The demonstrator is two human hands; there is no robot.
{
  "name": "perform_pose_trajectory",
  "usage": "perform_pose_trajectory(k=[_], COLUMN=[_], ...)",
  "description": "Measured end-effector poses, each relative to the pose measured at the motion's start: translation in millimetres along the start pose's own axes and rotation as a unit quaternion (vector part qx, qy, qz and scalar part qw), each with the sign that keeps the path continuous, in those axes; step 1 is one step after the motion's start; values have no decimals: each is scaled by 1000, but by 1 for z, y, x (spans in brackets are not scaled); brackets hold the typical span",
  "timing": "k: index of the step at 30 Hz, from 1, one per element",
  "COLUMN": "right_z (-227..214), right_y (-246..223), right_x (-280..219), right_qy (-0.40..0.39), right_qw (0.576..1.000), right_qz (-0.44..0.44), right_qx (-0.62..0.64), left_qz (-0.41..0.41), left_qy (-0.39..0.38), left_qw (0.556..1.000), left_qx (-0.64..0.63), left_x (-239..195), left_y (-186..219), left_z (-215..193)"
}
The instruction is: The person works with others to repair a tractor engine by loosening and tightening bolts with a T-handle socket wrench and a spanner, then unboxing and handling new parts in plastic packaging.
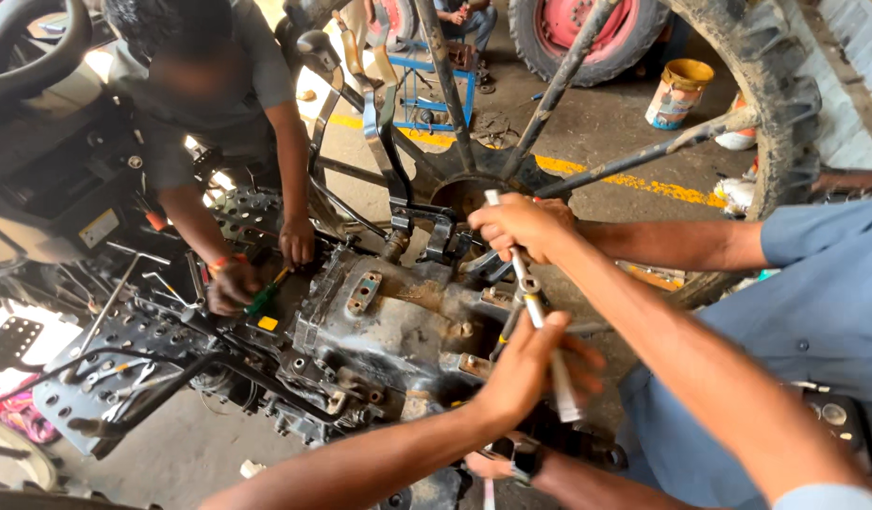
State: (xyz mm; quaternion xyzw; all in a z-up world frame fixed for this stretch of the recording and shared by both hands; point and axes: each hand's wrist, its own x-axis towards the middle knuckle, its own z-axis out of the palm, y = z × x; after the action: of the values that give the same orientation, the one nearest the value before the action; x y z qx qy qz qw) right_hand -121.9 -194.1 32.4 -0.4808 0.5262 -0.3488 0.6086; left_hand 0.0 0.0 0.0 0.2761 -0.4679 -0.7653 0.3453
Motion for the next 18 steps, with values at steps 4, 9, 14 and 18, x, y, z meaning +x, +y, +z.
perform_pose_trajectory(k=[4, 9, 14, 18], right_z=[77, 133, 118, 110], right_y=[-35, -3, 33, 29], right_x=[-24, -95, -143, -151], right_qy=[62, -54, -22, 14], right_qw=[868, 710, 661, 645], right_qz=[-47, -350, -577, -609], right_qx=[-491, -608, -479, -461], left_qz=[27, 19, -114, -283], left_qy=[-37, 84, 480, 501], left_qw=[999, 991, 530, 173], left_qx=[-12, 98, 689, 800], left_x=[57, 113, 92, 97], left_y=[-29, 11, -45, -71], left_z=[6, -2, -18, -13])
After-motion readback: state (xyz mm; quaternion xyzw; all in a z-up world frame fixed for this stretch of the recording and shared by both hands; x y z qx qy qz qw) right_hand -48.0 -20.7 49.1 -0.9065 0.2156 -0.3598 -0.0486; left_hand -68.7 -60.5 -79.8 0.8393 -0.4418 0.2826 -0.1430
